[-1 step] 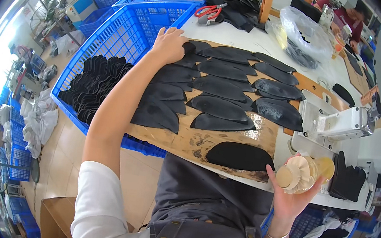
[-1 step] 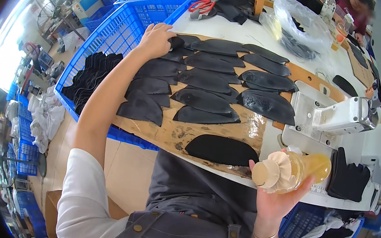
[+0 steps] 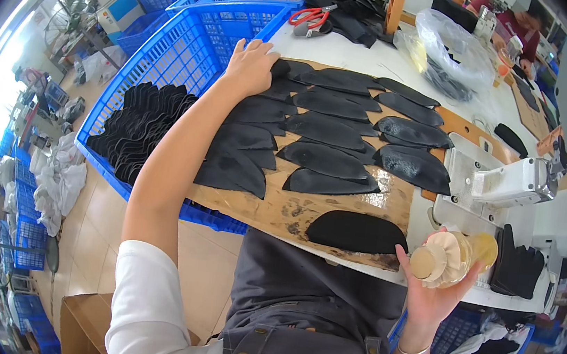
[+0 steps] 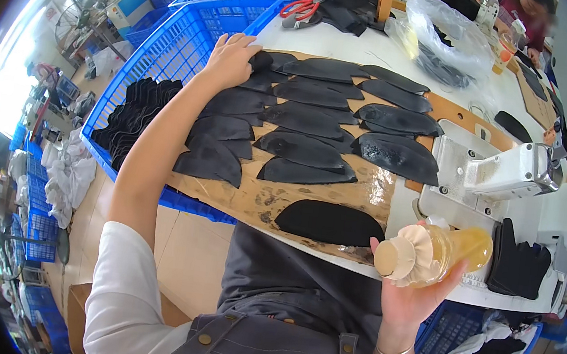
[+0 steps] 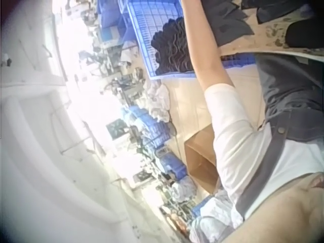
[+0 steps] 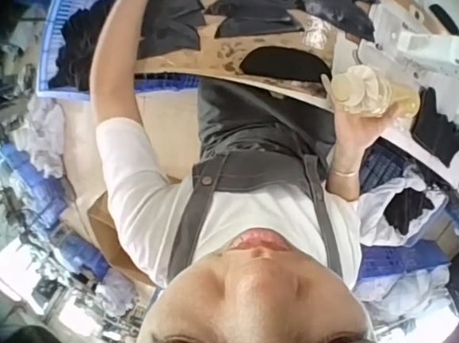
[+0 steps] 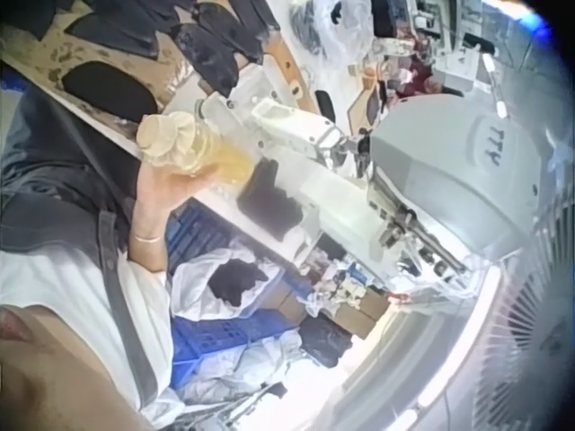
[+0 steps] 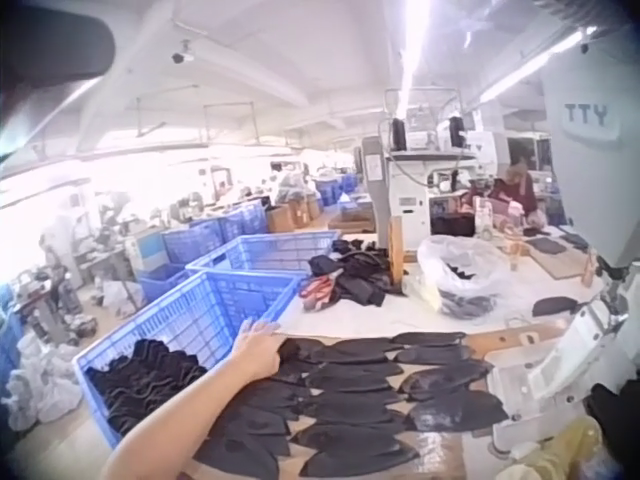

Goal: Applying glue to black shoe components using a plastic squeeze bottle with an applicator top.

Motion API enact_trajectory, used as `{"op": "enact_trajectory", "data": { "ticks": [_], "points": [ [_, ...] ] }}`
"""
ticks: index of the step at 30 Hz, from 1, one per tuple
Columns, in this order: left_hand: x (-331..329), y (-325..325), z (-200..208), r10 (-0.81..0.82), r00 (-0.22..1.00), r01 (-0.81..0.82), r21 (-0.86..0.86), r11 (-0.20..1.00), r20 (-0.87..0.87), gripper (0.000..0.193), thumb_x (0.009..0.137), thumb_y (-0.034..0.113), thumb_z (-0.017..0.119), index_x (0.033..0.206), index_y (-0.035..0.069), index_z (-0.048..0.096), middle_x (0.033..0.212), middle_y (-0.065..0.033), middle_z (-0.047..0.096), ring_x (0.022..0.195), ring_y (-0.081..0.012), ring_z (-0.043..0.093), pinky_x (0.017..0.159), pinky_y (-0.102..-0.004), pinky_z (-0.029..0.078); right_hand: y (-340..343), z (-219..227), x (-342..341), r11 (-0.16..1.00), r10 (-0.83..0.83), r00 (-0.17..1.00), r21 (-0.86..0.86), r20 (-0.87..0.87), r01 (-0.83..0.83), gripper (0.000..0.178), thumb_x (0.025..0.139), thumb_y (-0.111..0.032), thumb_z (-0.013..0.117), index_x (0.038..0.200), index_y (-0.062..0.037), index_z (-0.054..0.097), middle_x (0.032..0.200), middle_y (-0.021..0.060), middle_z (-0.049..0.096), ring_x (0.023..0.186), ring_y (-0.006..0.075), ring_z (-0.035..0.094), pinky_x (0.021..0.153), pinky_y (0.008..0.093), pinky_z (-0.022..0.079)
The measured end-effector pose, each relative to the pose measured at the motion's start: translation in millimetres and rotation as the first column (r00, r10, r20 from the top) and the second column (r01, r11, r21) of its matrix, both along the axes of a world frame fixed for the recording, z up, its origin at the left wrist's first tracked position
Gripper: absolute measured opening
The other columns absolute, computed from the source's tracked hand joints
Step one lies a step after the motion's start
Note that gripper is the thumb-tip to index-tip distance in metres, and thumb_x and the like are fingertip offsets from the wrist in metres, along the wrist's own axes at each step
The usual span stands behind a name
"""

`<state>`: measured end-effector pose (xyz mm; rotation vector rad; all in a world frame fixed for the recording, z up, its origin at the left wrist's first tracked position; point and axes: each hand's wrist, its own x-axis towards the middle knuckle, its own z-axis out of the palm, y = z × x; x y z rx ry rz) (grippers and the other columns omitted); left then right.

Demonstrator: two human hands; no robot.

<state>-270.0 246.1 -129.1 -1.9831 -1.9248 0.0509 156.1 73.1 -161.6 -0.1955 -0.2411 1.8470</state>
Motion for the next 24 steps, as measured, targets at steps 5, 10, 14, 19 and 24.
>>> {"op": "enact_trajectory", "data": {
  "ticks": [5, 10, 14, 19, 24],
  "points": [
    [3.8, -10.1, -3.0, -0.023, 1.000, 0.021, 0.146, 0.989, 0.009, 0.077, 0.074, 0.005, 0.058, 0.142, 0.014, 0.024, 0.136, -0.0122, 0.041, 0.126, -0.0299, 0.038, 0.104, -0.0525, 0.026, -0.4, -1.2, 0.8, 1.000, 0.015, 1.000, 0.018, 0.018, -0.016, 0.060, 0.087, -0.052, 0.050, 0.132, -0.0138, 0.041, 0.135, 0.0049, 0.043, 0.127, 0.0174, 0.037, 0.105, 0.0644, 0.005],
    [8.2, -28.7, 10.3, -0.092, 0.994, 0.084, 0.146, 0.986, 0.051, 0.079, 0.078, 0.008, 0.057, 0.145, 0.014, 0.015, 0.139, -0.0142, 0.037, 0.125, -0.0303, 0.039, 0.104, -0.0481, 0.029, -1.3, -1.6, 0.2, 1.000, 0.021, 1.000, 0.017, 0.017, -0.022, 0.059, 0.086, -0.052, 0.050, 0.130, -0.0137, 0.044, 0.135, 0.0051, 0.043, 0.127, 0.0179, 0.037, 0.105, 0.0640, 0.006],
    [29.6, -65.3, 31.7, -0.318, 0.902, 0.171, 0.434, 0.884, 0.292, 0.065, 0.079, 0.008, 0.059, 0.138, 0.009, 0.031, 0.129, -0.0146, 0.047, 0.119, -0.0321, 0.044, 0.100, -0.0441, 0.033, -2.4, 2.9, 0.5, 1.000, 0.010, 1.000, 0.019, 0.011, -0.010, 0.058, 0.086, -0.051, 0.050, 0.130, -0.0147, 0.044, 0.135, 0.0057, 0.043, 0.127, 0.0185, 0.037, 0.105, 0.0641, 0.009],
    [90.7, -167.0, 0.2, -0.586, 0.677, 0.413, 0.430, 0.803, 0.445, 0.026, 0.075, 0.007, 0.062, 0.101, 0.006, 0.063, 0.103, -0.0090, 0.063, 0.088, -0.0262, 0.060, 0.079, -0.0383, 0.046, 1.1, 5.2, -6.4, 0.984, -0.177, 0.979, 0.030, 0.103, 0.175, 0.060, 0.088, -0.054, 0.045, 0.133, -0.0142, 0.039, 0.132, 0.0112, 0.045, 0.124, 0.0268, 0.042, 0.105, 0.0510, 0.029],
    [134.3, -220.7, -50.1, -0.617, 0.637, 0.406, 0.480, 0.778, 0.461, 0.030, 0.066, 0.004, 0.068, 0.095, 0.006, 0.065, 0.094, -0.0056, 0.065, 0.087, -0.0241, 0.061, 0.073, -0.0341, 0.050, 10.1, 15.0, -47.4, 0.936, -0.323, 0.809, 0.294, 0.491, 0.196, 0.064, 0.087, -0.043, 0.053, 0.136, -0.0093, 0.030, 0.129, 0.0231, 0.044, 0.119, 0.0312, 0.045, 0.100, 0.0436, 0.038]
  ]
}}
